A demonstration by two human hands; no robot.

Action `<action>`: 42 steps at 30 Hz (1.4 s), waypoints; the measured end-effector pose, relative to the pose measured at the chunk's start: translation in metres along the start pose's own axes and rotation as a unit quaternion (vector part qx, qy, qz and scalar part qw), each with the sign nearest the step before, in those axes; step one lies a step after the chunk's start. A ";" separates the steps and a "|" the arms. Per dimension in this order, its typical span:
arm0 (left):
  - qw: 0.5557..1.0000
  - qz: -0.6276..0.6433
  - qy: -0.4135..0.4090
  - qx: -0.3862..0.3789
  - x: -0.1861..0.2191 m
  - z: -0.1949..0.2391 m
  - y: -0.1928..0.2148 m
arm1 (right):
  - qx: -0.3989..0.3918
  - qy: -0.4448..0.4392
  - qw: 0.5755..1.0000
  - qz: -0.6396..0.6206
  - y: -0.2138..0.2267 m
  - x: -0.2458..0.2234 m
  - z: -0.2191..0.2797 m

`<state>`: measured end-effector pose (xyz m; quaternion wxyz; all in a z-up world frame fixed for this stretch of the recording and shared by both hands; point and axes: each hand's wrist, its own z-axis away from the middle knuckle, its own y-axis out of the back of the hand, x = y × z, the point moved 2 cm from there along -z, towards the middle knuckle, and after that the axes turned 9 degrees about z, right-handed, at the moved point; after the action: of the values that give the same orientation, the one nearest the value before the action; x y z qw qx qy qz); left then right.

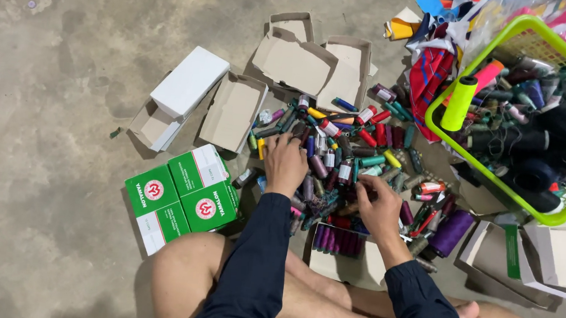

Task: The person sits on the floor and sorts through a large pile of colorful thread spools. They pick up individual spools, examine them, and place them into a small cardboard box. The surrounding area contains scattered boxes and a green basket filled with more thread.

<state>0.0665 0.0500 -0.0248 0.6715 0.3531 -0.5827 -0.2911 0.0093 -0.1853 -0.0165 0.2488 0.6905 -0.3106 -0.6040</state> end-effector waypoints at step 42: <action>0.951 0.218 -0.204 -0.080 0.053 0.017 -0.008 | 0.041 -0.098 0.988 0.111 0.025 0.048 -0.017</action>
<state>0.0577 0.0008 0.0004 0.6112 0.0953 -0.7452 -0.2491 0.0264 -0.2383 -0.0289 0.2537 0.5989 -0.4326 -0.6243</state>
